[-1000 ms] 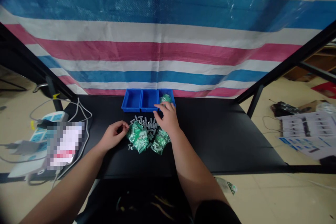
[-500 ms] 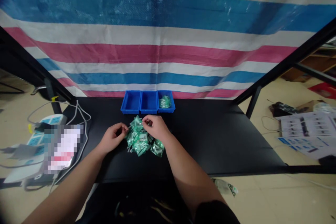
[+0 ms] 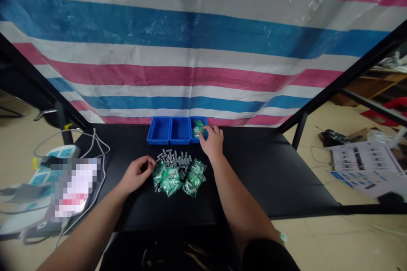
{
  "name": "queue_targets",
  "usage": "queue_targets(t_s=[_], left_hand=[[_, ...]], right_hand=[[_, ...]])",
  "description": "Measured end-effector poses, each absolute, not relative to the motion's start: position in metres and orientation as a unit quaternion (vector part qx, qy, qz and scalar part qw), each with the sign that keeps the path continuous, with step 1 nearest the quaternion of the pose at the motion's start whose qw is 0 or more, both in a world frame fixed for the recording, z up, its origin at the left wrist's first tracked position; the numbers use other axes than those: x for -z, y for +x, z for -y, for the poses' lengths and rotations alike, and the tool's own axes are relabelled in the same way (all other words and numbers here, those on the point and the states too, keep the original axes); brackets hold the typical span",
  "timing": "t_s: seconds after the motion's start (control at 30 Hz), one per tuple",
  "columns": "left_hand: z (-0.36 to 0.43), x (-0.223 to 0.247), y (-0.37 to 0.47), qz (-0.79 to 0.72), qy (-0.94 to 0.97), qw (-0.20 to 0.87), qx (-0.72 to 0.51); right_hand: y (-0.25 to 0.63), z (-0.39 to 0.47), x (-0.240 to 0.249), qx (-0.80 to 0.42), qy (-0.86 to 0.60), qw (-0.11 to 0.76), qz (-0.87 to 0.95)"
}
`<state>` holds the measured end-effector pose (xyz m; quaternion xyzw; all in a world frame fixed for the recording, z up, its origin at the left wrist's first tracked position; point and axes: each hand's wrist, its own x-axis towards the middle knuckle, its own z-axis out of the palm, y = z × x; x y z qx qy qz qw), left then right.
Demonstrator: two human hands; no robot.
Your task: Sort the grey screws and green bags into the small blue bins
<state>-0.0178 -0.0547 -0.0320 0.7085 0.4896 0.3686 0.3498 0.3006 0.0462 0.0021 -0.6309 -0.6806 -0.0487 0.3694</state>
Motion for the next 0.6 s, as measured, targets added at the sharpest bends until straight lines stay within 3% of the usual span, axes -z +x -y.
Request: queue_targets(t_s=[0.3, 0.47, 0.53, 0.6], left_hand=[[0.055, 0.032, -0.019, -0.483, 0.712, 0.353, -0.367], [0.055, 0.031, -0.018, -0.487, 0.713, 0.348, -0.366], [0.055, 0.030, -0.017, -0.487, 0.712, 0.347, -0.368], [0.054, 0.029, -0.017, -0.486, 0.711, 0.347, -0.370]], right_hand=[[0.283, -0.045, 0.011, 0.047, -0.618, 0.297, 0.726], [0.289, -0.030, -0.003, 0.039, -0.581, 0.337, 0.740], [0.290, -0.013, -0.017, -0.001, -0.533, 0.353, 0.769], [0.287, 0.006, -0.029, -0.093, -0.453, 0.310, 0.831]])
